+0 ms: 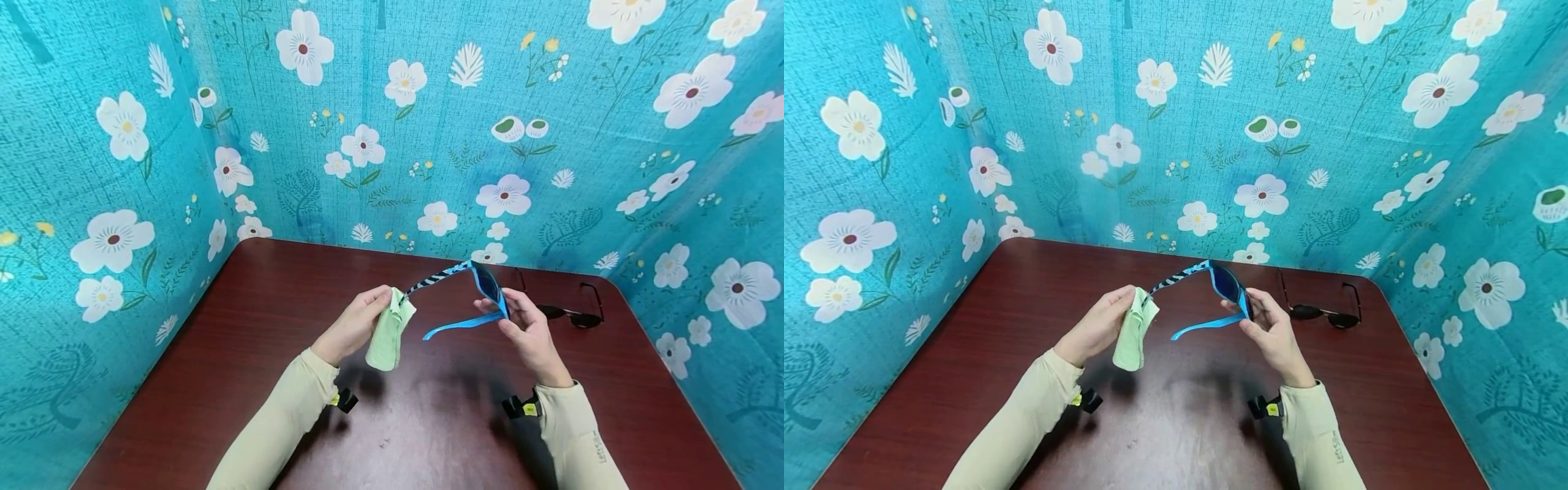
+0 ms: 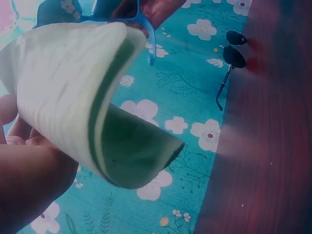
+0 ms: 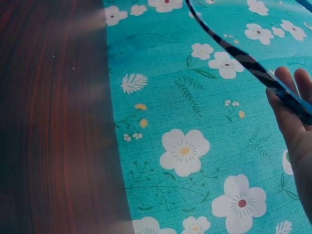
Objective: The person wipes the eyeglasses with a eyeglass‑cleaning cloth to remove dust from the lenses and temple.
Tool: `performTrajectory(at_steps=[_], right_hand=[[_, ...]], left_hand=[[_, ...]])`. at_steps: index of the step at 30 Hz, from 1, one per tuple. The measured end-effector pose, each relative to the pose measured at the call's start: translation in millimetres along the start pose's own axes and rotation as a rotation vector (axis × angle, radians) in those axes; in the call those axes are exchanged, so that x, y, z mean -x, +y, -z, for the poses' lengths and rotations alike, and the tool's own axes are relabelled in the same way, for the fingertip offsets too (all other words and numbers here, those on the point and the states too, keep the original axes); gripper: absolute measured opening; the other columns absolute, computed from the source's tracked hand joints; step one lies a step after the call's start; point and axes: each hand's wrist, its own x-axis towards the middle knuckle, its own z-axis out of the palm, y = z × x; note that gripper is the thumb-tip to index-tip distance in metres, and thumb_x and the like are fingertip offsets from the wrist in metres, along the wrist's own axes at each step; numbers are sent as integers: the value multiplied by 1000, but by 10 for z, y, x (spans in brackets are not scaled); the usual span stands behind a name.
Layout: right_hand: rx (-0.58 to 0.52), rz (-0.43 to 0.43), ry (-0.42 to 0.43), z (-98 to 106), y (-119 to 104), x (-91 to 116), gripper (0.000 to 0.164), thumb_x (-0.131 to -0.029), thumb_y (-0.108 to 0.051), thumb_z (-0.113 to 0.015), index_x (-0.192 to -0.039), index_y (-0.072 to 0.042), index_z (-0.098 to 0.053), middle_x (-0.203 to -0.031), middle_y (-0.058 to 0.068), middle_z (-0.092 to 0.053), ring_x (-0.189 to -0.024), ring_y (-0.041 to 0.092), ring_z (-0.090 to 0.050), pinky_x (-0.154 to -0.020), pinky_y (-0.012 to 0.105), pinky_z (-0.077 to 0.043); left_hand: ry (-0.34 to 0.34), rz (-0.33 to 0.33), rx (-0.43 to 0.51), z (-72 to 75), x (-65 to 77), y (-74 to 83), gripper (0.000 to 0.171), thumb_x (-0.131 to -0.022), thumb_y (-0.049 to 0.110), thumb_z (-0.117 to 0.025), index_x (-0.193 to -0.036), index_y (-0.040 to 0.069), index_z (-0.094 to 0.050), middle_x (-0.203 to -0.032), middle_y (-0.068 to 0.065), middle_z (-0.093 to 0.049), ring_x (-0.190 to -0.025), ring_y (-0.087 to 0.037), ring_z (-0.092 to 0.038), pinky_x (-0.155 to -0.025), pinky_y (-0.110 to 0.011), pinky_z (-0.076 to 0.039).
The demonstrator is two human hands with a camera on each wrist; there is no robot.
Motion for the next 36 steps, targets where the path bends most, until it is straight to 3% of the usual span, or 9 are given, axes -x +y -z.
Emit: performTrajectory(at_steps=[7, 9, 14, 19, 23, 28, 31, 36], right_hand=[[266, -145, 63, -43, 8, 7, 47, -80, 10, -55, -124, -1, -42, -114, 6, -54, -103, 17, -52, -78, 21, -42], [334, -174, 66, -44, 15, 5, 48, -79, 8, -57, -124, -4, -45, -111, 3, -55, -98, 16, -54, -75, 21, -44], [486, -170, 8, -11, 77, -18, 54, -75, -5, -68, -124, -14, -48, -111, 3, -53, -94, 19, -54, -77, 25, -46], [656, -199, -70, 0, 129, -4, 60, -72, -25, -72, -126, -22, -45, -110, -3, -55, -98, 12, -55, -80, 26, -45], [642, -233, -72, -25, 125, 15, 57, -72, -25, -72, -123, -19, -47, -107, 0, -58, -96, 13, -57, -77, 27, -46], [512, -239, -54, -92, 25, -15, 53, -74, -11, -70, -122, -16, -47, -112, 5, -57, -97, 22, -57, -78, 28, -46], [449, -257, -42, -120, -20, -32, 51, -74, -6, -68, -120, -15, -48, -113, 5, -57, -97, 26, -56, -79, 30, -46], [497, -303, -86, -100, 29, -40, 55, -75, -11, -69, -124, -11, -44, -116, 5, -53, -103, 25, -53, -83, 29, -43]], left_hand=[[-21, -36, -68, -53, -54, 28, 35, -91, 34, -44, -98, 1, -53, -88, -11, -55, -73, -18, -55, -65, -29, -46], [-20, -60, -101, -62, -65, 44, 34, -92, 32, -43, -97, 1, -53, -85, -11, -55, -68, -17, -55, -61, -28, -46], [-18, -80, -201, -67, -58, 112, 29, -93, 27, -42, -87, 1, -53, -70, -9, -51, -54, -15, -49, -51, -25, -42], [-57, -97, -266, -112, 2, 230, 25, -94, 20, -41, -84, 0, -53, -67, -8, -50, -53, -14, -48, -50, -25, -41], [-87, -89, -274, -118, 28, 258, 25, -94, 19, -40, -88, 0, -55, -72, -10, -54, -57, -17, -52, -54, -26, -44], [-72, -60, -264, -39, 16, 179, 27, -94, 24, -41, -90, 1, -56, -75, -14, -54, -59, -20, -53, -54, -28, -44], [-61, -74, -269, -1, 10, 140, 29, -92, 28, -43, -89, 2, -57, -75, -14, -54, -59, -20, -53, -54, -28, -44], [-58, -132, -279, 11, -12, 109, 26, -92, 25, -47, -89, 2, -58, -74, -13, -55, -57, -17, -52, -52, -25, -44]])
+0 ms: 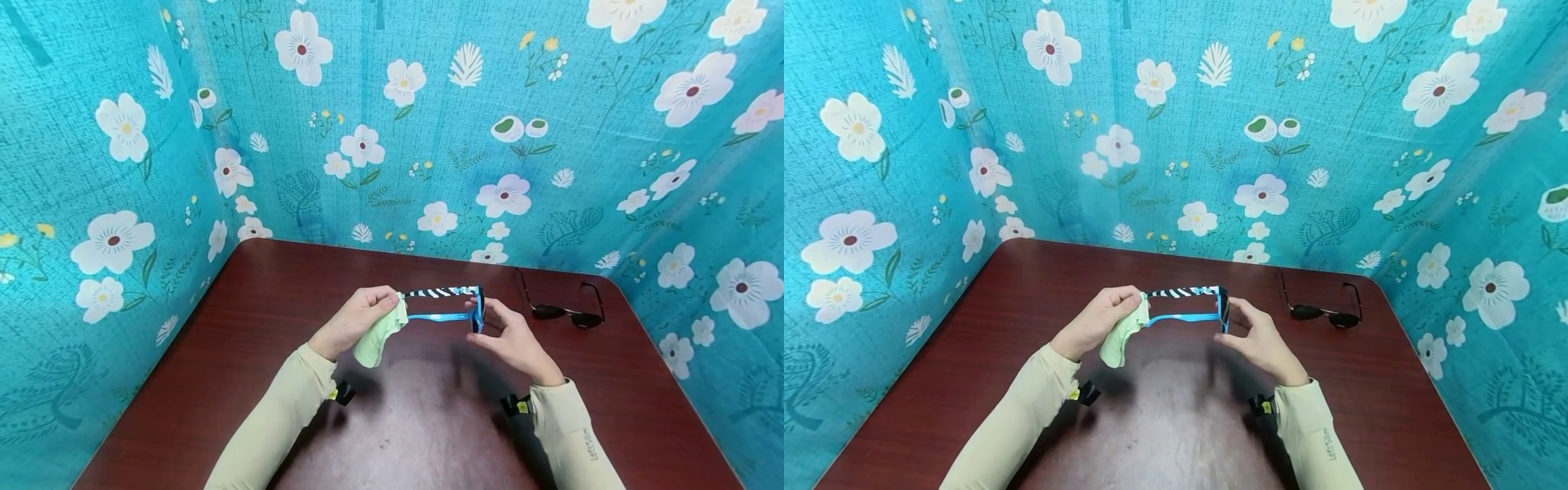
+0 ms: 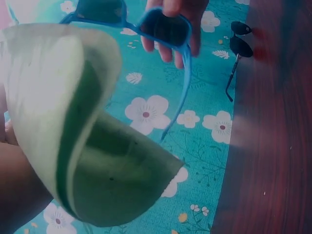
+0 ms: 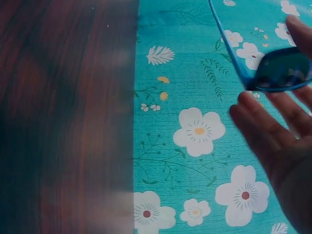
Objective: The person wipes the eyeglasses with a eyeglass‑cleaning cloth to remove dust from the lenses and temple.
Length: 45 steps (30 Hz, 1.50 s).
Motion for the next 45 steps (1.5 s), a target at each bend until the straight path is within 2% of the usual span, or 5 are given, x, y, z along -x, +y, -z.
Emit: performTrajectory(at_steps=[4, 8, 20, 30, 45], right_hand=[[89, 22, 15, 11, 117, -11, 63, -75, -23, -70, -129, -14, -40, -117, 2, -51, -103, 16, -52, -84, 29, -42], [185, 144, 144, 25, 72, -31, 62, -75, -18, -70, -130, -20, -41, -115, -2, -49, -95, 12, -53, -81, 21, -42], [540, 464, 354, -21, -72, -160, 40, -67, -8, -74, -105, -6, -64, -97, 4, -57, -88, 16, -52, -74, 23, -41], [725, 536, 234, -28, -135, -201, 36, -65, -4, -75, -100, -4, -66, -90, 7, -55, -78, 15, -51, -59, 27, -46], [741, 574, 333, 118, -67, -139, 37, -62, 0, -75, -98, -4, -67, -87, 7, -57, -75, 16, -53, -59, 29, -45]], left_hand=[[18, -14, -13, -26, -25, 19, 24, -91, 24, -48, -88, 4, -60, -74, -13, -57, -55, -16, -53, -51, -23, -43], [25, -23, -45, -64, -14, 110, 23, -92, 19, -47, -89, 1, -61, -73, -11, -59, -56, -14, -53, -50, -23, -43], [37, 64, -224, -185, 6, 291, 18, -91, 15, -49, -88, 3, -63, -65, -6, -57, -54, -14, -51, -48, -26, -43], [7, 90, -245, -212, 10, 312, 18, -90, 17, -50, -88, 6, -64, -65, -5, -57, -54, -13, -50, -48, -25, -42], [36, 161, -270, -156, 44, 268, 18, -89, 21, -52, -89, 9, -66, -71, -3, -60, -55, -14, -52, -48, -29, -44]])
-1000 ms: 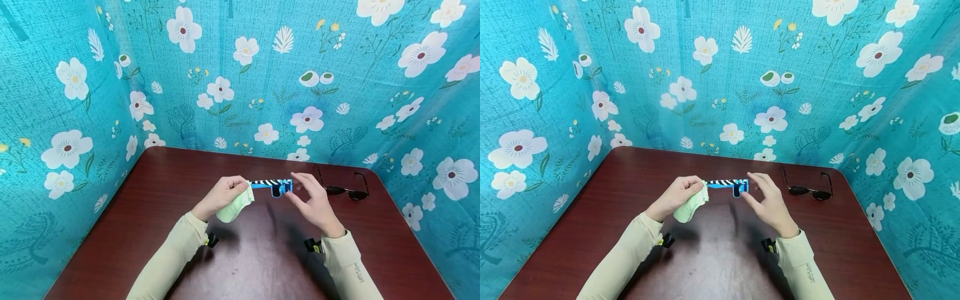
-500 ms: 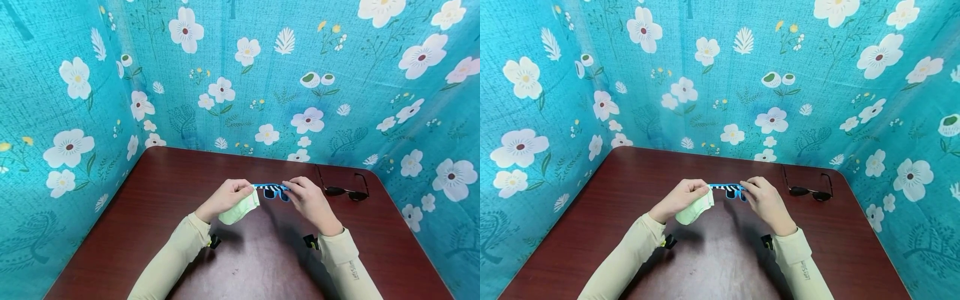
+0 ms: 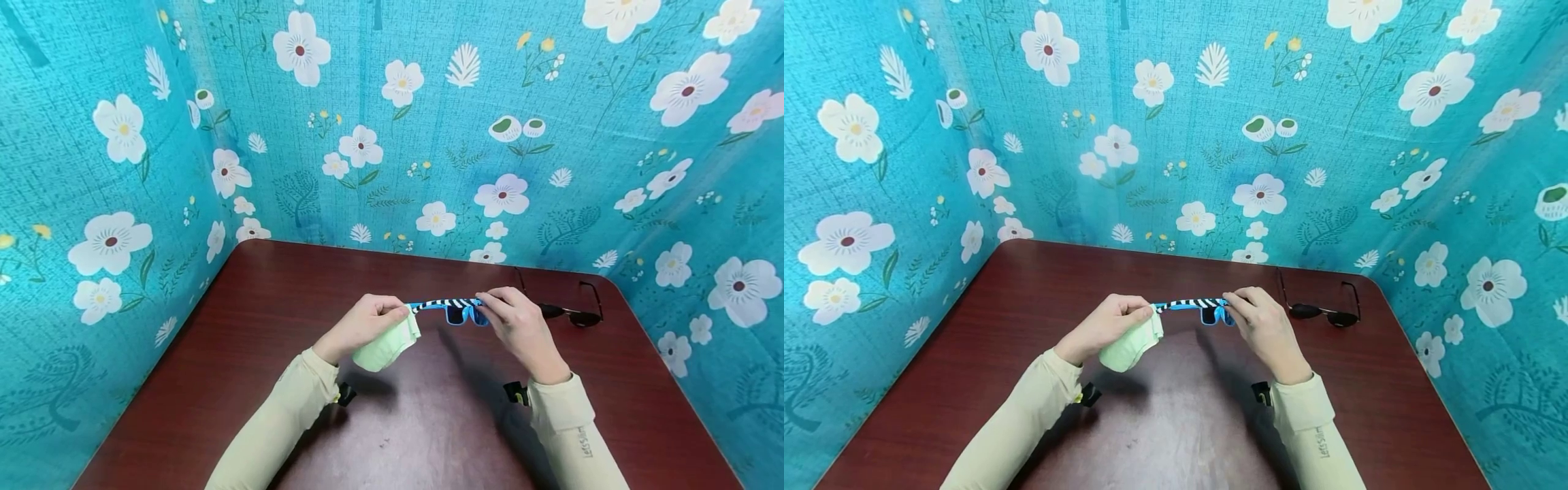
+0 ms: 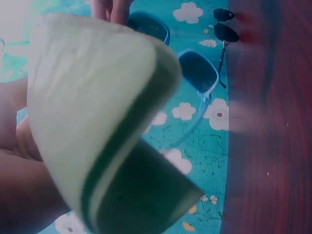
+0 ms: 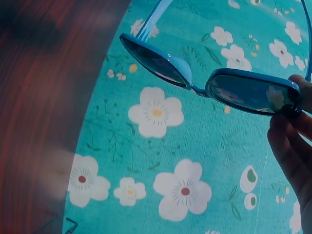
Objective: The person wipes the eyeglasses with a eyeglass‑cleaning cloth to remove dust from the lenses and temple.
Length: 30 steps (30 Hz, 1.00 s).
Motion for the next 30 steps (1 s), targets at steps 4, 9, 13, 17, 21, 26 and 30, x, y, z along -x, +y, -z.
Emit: performTrajectory(at_steps=[4, 9, 13, 17, 21, 26, 30], right_hand=[[-8, -33, 31, 77, 43, 21, 35, -65, 1, -73, -99, -6, -67, -88, 6, -58, -75, 16, -53, -58, 27, -43], [-42, -76, 50, 124, 68, 61, 35, -66, 1, -72, -100, -7, -68, -89, 4, -59, -72, 12, -53, -57, 21, -41], [-83, -120, 68, 127, 76, 93, 33, -66, -1, -73, -99, -7, -68, -89, 1, -60, -67, 8, -52, -55, 15, -38], [-114, -144, 91, 130, 70, 97, 32, -66, -1, -73, -97, -7, -69, -88, -1, -60, -65, 6, -50, -53, 14, -36], [-155, -179, 138, 144, 38, 78, 32, -65, 0, -74, -95, -8, -69, -85, -1, -61, -65, 7, -50, -52, 14, -34], [-227, -234, 175, 127, -37, 37, 30, -65, 0, -74, -93, -7, -70, -81, -2, -61, -64, 8, -48, -49, 13, -31], [-257, -278, 176, 82, -93, 27, 26, -68, -2, -73, -92, -8, -70, -79, -4, -60, -64, 7, -47, -48, 14, -32]], left_hand=[[69, -28, 59, 87, -40, -167, 21, -89, 26, -52, -91, 9, -65, -76, -5, -60, -58, -16, -53, -51, -31, -45], [148, -24, 208, 183, -80, -342, 33, -88, 35, -51, -99, 6, -61, -81, -11, -59, -63, -21, -56, -57, -35, -47], [190, -13, 399, 226, -91, -403, 37, -88, 35, -49, -103, 1, -57, -84, -14, -58, -71, -24, -58, -63, -37, -48], [242, -32, 541, 254, -114, -437, 35, -89, 33, -49, -102, 2, -56, -89, -12, -57, -76, -20, -57, -67, -32, -47], [265, -51, 662, 257, -143, -458, 32, -88, 31, -50, -104, 4, -56, -96, -10, -55, -85, -17, -54, -71, -28, -45], [273, -79, 748, 211, -189, -479, 46, -90, 28, -48, -118, -8, -45, -103, -9, -54, -91, -16, -52, -75, -27, -43], [291, -86, 744, 165, -226, -491, 49, -90, 29, -47, -122, -8, -42, -104, -9, -54, -92, -16, -51, -77, -26, -43]])
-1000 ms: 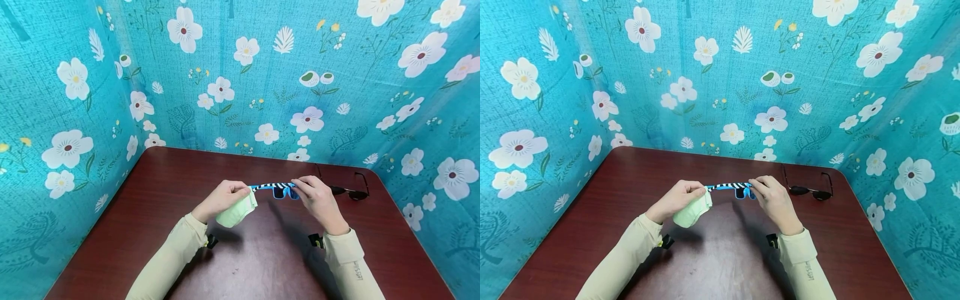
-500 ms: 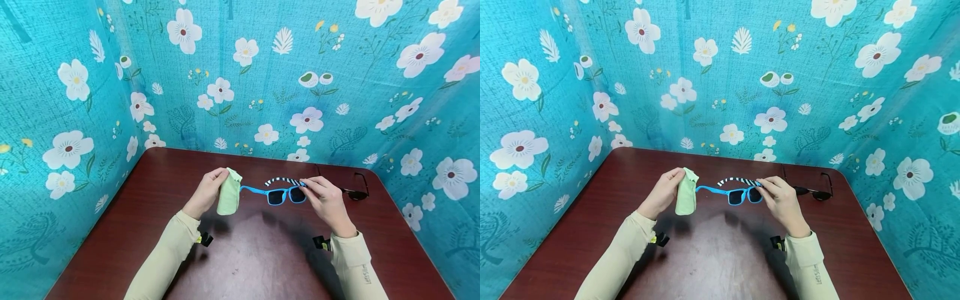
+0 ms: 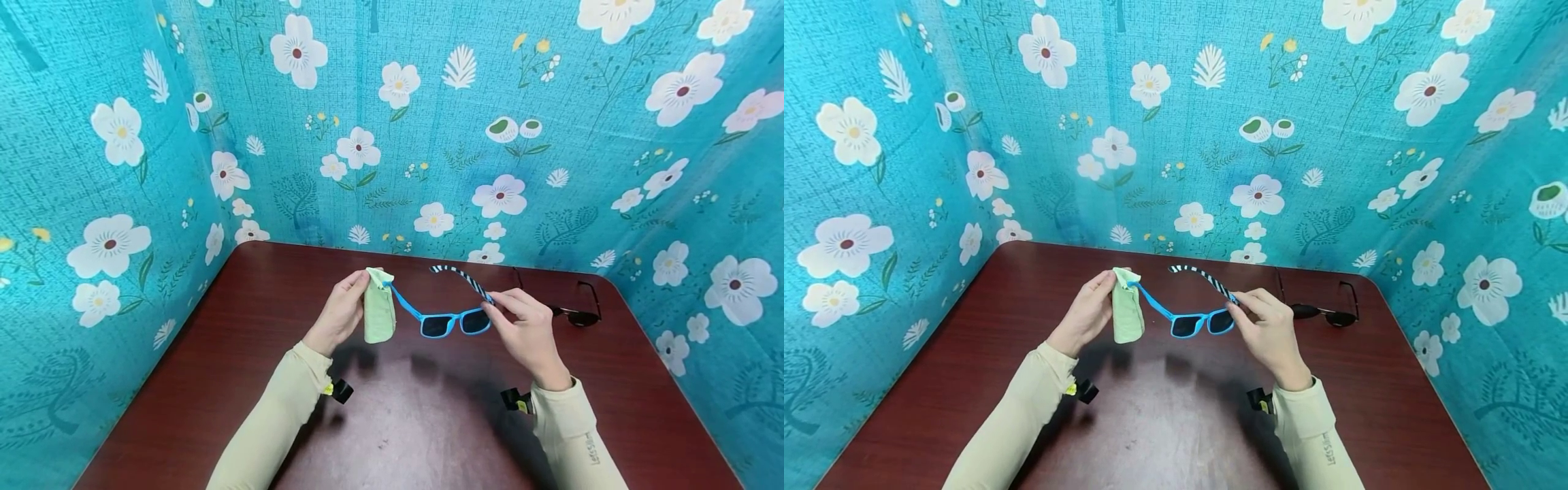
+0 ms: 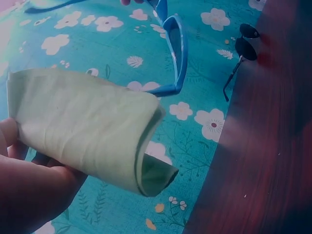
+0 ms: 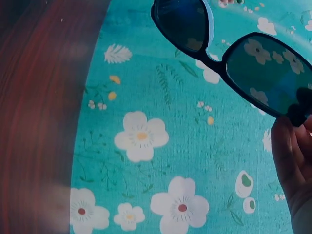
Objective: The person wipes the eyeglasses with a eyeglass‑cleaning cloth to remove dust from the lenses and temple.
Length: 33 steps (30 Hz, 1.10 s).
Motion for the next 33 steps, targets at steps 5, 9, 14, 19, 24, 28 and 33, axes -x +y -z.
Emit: performTrajectory(at_steps=[5, 9, 14, 19, 24, 28, 33], right_hand=[[-12, -37, 11, -47, -18, 19, 24, -69, -4, -73, -92, -9, -70, -78, -5, -60, -64, 7, -49, -50, 18, -36], [-3, -23, 10, -50, -10, 24, 25, -68, -3, -73, -93, -9, -70, -78, -4, -60, -64, 7, -49, -50, 18, -36], [105, 113, -4, -36, -21, 7, 24, -71, -7, -72, -95, -7, -70, -82, -1, -61, -65, 9, -51, -49, 17, -36], [204, 302, 5, -21, -56, -13, 22, -83, -20, -62, -96, -5, -69, -86, 6, -60, -70, 17, -55, -56, 25, -43], [207, 352, 29, -18, -53, -6, 22, -82, -19, -62, -97, -5, -69, -88, 8, -61, -72, 20, -55, -60, 27, -45], [225, 332, 51, -20, -45, -6, 22, -81, -19, -63, -96, -4, -69, -87, 9, -61, -72, 20, -56, -60, 29, -45], [250, 308, 124, -33, -62, -26, 22, -82, -20, -62, -95, -4, -69, -84, 9, -61, -71, 21, -56, -59, 31, -44]], left_hand=[[35, -16, -2, -5, -7, 4, 53, -89, 28, -47, -124, -10, -39, -105, -8, -54, -92, -15, -52, -77, -25, -43], [67, -20, 11, 20, -5, 29, 54, -90, 28, -48, -126, -12, -37, -107, -9, -54, -94, -16, -52, -77, -25, -43], [63, 49, -30, 49, 9, 50, 51, -89, 29, -48, -124, -7, -42, -116, -9, -52, -99, -17, -50, -81, -28, -42], [41, 90, -84, 71, 22, 53, 47, -88, 31, -49, -121, -2, -49, -122, -9, -49, -103, -19, -49, -84, -31, -41], [65, 73, -47, 110, 13, 43, 44, -88, 30, -51, -119, -1, -51, -115, -10, -53, -100, -19, -50, -82, -30, -42], [72, 75, -15, 144, 7, 36, 45, -88, 30, -51, -119, -2, -50, -109, -8, -55, -96, -18, -52, -79, -29, -43], [67, 95, 0, 154, 7, 38, 47, -88, 29, -52, -121, -4, -48, -113, -9, -53, -97, -17, -51, -79, -29, -43]])
